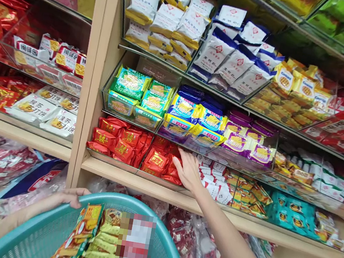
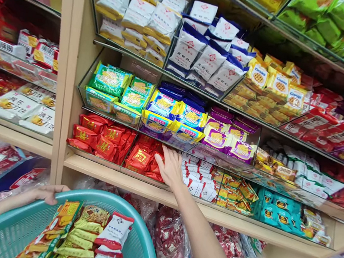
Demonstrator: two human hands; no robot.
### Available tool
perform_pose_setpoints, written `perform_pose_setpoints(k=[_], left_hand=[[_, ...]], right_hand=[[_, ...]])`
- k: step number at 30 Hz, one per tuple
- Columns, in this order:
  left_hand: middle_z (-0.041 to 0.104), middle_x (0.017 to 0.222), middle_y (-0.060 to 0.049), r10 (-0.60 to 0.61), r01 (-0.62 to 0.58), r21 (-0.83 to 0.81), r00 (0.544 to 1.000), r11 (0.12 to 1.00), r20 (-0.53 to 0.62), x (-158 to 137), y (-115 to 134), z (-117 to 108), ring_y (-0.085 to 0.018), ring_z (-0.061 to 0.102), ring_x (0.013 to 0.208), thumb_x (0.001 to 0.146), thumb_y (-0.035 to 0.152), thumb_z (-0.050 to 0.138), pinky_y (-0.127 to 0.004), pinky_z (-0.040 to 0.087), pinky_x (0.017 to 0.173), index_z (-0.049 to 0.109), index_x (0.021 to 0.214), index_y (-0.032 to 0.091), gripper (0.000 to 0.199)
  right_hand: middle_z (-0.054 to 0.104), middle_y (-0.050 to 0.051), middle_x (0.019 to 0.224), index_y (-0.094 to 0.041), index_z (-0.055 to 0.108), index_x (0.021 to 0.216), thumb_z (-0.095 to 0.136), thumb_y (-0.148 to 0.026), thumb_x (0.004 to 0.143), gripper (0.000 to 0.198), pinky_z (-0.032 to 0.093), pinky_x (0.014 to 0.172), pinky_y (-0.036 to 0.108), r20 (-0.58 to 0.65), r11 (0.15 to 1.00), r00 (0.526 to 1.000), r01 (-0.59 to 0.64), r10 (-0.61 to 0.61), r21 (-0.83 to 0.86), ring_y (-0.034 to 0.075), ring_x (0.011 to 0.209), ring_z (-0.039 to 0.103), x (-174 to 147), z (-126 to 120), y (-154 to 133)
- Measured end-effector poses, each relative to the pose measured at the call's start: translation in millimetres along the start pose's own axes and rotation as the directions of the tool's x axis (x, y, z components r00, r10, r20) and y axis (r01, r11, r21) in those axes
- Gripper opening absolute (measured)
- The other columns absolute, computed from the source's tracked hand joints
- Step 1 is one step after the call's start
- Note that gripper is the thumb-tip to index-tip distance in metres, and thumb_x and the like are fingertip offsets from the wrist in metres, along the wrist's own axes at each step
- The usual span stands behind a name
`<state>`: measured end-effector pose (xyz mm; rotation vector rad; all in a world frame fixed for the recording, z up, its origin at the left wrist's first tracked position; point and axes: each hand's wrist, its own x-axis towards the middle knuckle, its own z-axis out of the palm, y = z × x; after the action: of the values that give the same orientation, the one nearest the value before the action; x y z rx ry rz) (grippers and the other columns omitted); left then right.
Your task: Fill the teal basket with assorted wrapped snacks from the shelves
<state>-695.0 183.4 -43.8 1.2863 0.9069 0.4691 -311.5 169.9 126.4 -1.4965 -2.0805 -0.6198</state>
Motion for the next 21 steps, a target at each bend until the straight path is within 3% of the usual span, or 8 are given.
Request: perform_pose_setpoints(k=[5,10,15,21], left_hand=[[0.075,0.078,0.002,0.054,-0.051,-0.123,0.998,0.991,0.022,8.1,-13.9,-4.0,-0.028,0.064,0.079,0.042,0.033,0.068,-0.030,0.048,0.065,0.068,0.081,0.024,0.040],[0.074,0.076,0.002,0.062,-0.061,-0.099,0.998,0.993,0.004,8.1,-9.8,-1.7,-0.028,0.063,0.078,0.040,0.035,0.072,-0.033,0.048,0.075,0.068,0.078,0.024,0.040],[0.073,0.079,0.002,0.064,-0.064,-0.076,0.998,0.995,0.004,0.3,-1.8,2.1,-0.033,0.062,0.085,0.043,0.038,0.066,-0.038,0.048,0.081,0.068,0.078,0.027,0.037],[0.072,0.081,0.001,0.062,-0.063,0.034,0.997,0.997,0.035,-6.6,9.1,4.5,-0.032,0.061,0.087,0.048,0.040,0.062,-0.037,0.047,0.082,0.066,0.079,0.027,0.035]], right_hand=[[0.058,0.013,0.124,-0.016,0.058,0.117,0.026,-0.043,0.096,0.046,0.034,0.101,0.043,0.098,0.999,0.995,-0.001,-0.002,0.032,0.025,0.120,0.048,9.2,-1.3,2.7],[0.067,0.012,0.107,-0.017,0.060,0.110,0.028,-0.033,0.096,0.039,0.044,0.088,0.034,0.114,0.983,0.980,-0.170,0.162,0.064,0.022,0.102,0.061,26.5,2.2,7.6],[0.069,0.020,0.099,-0.011,0.065,0.102,0.047,-0.032,0.087,0.031,0.047,0.076,0.035,0.123,0.901,0.898,-0.431,0.422,0.053,0.029,0.093,0.065,46.7,15.9,14.2],[0.068,0.016,0.103,-0.012,0.065,0.102,0.051,-0.036,0.087,0.031,0.050,0.077,0.035,0.146,0.811,0.811,-0.581,0.567,0.076,0.024,0.093,0.066,60.3,30.3,16.8]])
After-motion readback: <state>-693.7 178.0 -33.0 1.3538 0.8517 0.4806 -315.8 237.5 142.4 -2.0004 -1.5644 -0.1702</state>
